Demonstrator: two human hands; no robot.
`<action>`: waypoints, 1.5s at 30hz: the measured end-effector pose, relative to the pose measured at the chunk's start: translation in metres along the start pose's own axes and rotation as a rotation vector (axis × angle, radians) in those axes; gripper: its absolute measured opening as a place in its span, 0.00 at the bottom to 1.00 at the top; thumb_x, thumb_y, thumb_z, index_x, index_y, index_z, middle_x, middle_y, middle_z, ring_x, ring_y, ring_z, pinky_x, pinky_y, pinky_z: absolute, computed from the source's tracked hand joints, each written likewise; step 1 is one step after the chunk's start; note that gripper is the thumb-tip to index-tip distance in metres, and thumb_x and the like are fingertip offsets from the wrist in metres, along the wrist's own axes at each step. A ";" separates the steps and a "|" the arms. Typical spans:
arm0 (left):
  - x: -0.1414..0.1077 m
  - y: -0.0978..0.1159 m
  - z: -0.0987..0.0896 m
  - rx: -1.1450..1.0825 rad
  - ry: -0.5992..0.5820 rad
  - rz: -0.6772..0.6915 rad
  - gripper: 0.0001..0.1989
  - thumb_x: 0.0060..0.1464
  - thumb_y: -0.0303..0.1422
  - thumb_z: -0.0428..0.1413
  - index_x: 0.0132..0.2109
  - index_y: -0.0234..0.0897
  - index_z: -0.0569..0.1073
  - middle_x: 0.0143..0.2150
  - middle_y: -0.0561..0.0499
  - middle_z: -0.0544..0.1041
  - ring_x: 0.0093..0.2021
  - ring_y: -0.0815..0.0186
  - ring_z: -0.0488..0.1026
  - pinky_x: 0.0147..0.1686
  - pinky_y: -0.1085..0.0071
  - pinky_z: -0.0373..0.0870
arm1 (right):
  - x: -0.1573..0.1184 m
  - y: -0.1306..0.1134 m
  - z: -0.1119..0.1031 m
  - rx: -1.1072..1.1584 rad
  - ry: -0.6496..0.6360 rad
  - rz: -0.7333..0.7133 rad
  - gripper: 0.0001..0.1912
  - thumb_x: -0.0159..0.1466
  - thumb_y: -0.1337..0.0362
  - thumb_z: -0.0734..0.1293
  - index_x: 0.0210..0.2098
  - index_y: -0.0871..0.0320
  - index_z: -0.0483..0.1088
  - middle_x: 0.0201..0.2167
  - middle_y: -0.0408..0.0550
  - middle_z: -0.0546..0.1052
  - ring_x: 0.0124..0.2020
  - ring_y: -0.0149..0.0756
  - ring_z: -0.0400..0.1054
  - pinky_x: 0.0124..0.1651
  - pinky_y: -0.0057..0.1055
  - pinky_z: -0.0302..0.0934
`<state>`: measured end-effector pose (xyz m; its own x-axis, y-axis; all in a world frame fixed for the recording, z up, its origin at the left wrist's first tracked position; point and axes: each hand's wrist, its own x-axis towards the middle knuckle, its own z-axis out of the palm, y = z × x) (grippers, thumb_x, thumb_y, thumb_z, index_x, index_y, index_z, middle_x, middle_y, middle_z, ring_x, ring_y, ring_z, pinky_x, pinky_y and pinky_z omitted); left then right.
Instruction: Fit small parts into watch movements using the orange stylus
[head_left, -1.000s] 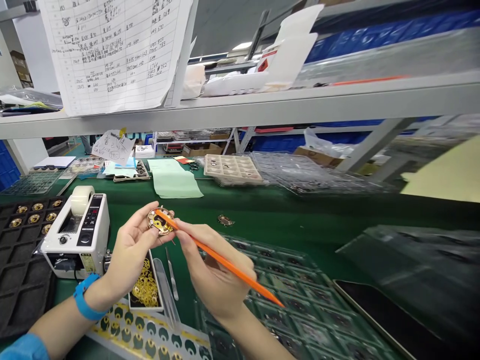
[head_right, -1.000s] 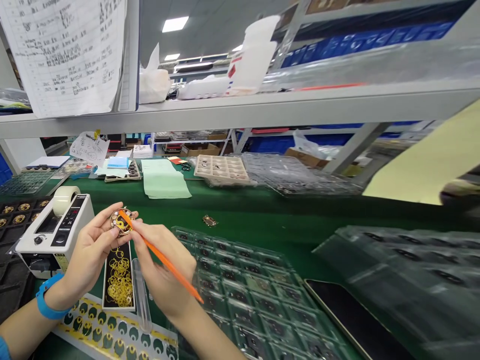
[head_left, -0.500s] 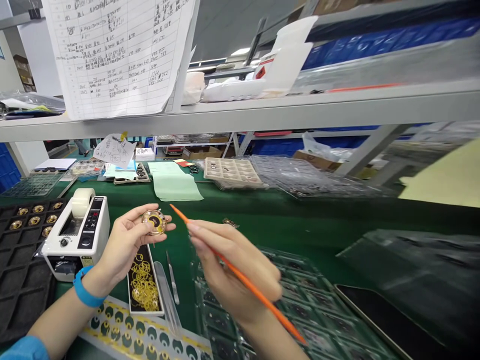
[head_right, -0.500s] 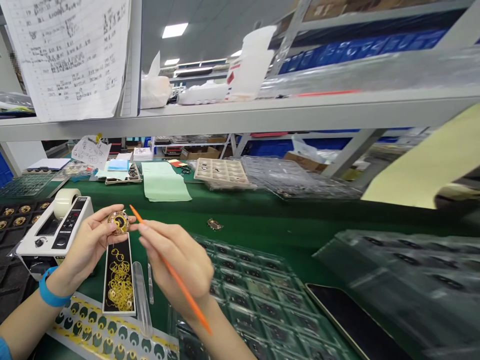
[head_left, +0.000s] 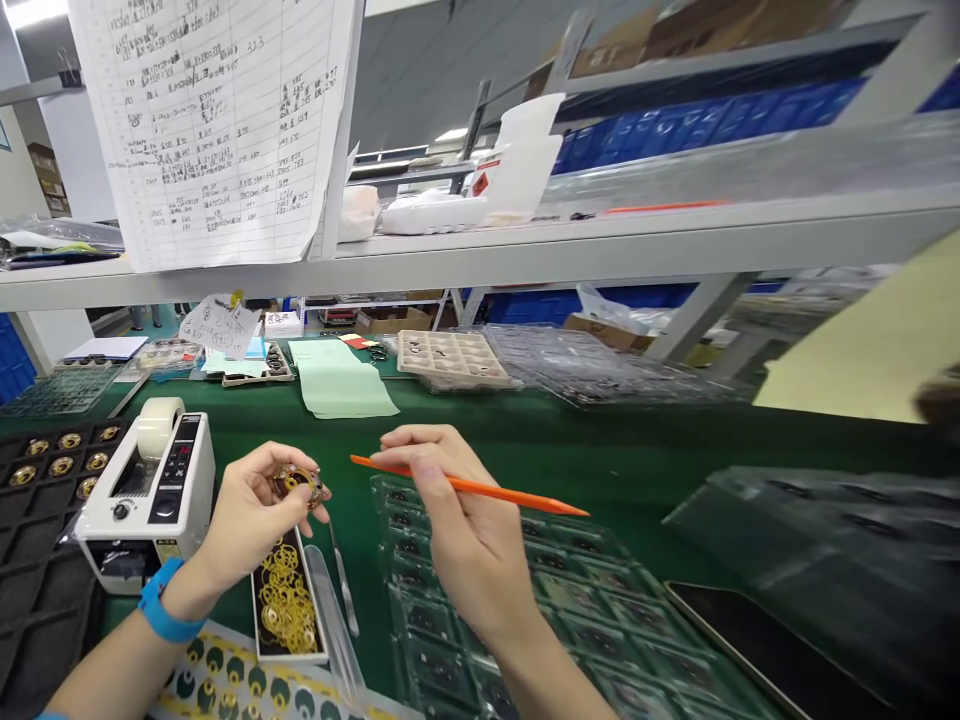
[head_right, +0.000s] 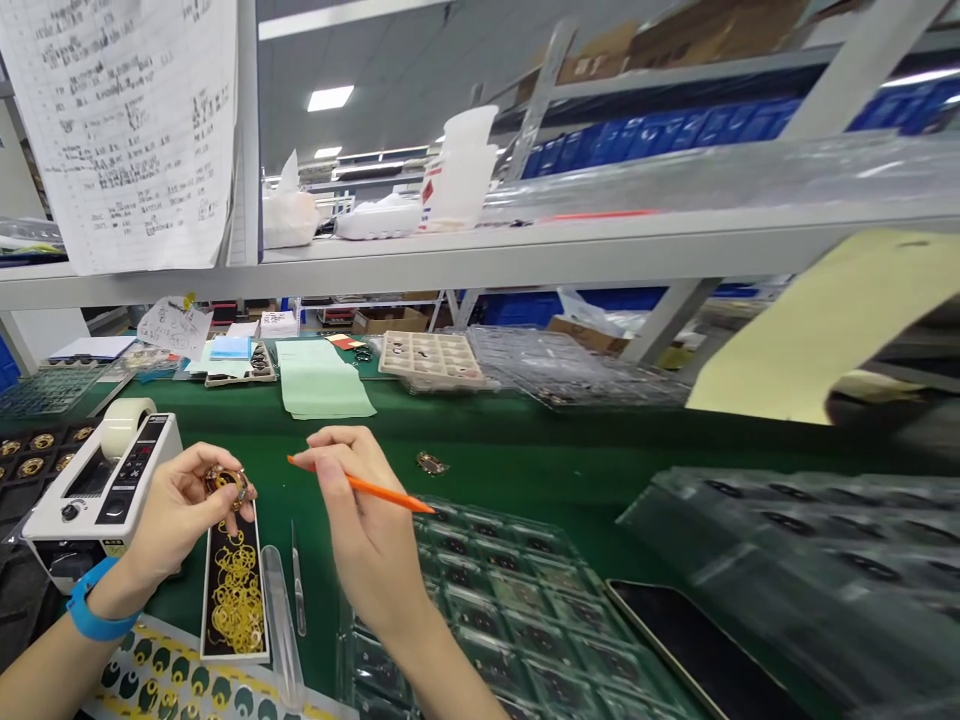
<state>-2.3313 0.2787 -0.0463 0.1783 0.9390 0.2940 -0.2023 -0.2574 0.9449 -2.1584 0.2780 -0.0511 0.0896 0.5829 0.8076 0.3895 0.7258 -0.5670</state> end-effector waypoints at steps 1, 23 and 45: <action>0.000 0.000 0.001 0.017 0.013 0.001 0.11 0.46 0.32 0.65 0.34 0.33 0.72 0.27 0.50 0.76 0.25 0.66 0.77 0.18 0.80 0.70 | -0.001 0.000 0.001 -0.012 -0.015 -0.006 0.19 0.71 0.59 0.57 0.31 0.56 0.74 0.35 0.50 0.74 0.38 0.38 0.72 0.37 0.32 0.68; -0.012 -0.021 0.011 0.160 0.020 0.140 0.14 0.58 0.27 0.54 0.52 0.38 0.68 0.52 0.44 0.76 0.53 0.60 0.74 0.45 0.71 0.74 | -0.021 0.006 0.033 -0.158 -0.005 -0.265 0.05 0.64 0.75 0.65 0.36 0.59 0.70 0.27 0.43 0.74 0.24 0.27 0.68 0.25 0.23 0.61; 0.022 -0.052 -0.014 0.363 0.128 0.311 0.15 0.59 0.27 0.51 0.53 0.37 0.66 0.54 0.43 0.74 0.55 0.58 0.73 0.53 0.61 0.75 | 0.003 0.005 0.011 0.438 -0.345 0.447 0.11 0.54 0.58 0.66 0.21 0.58 0.64 0.17 0.39 0.60 0.19 0.25 0.50 0.22 0.25 0.46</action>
<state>-2.3306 0.3155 -0.0909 0.0389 0.8199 0.5712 0.1256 -0.5711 0.8112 -2.1661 0.2874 -0.0538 -0.1683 0.8888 0.4263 -0.0277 0.4281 -0.9033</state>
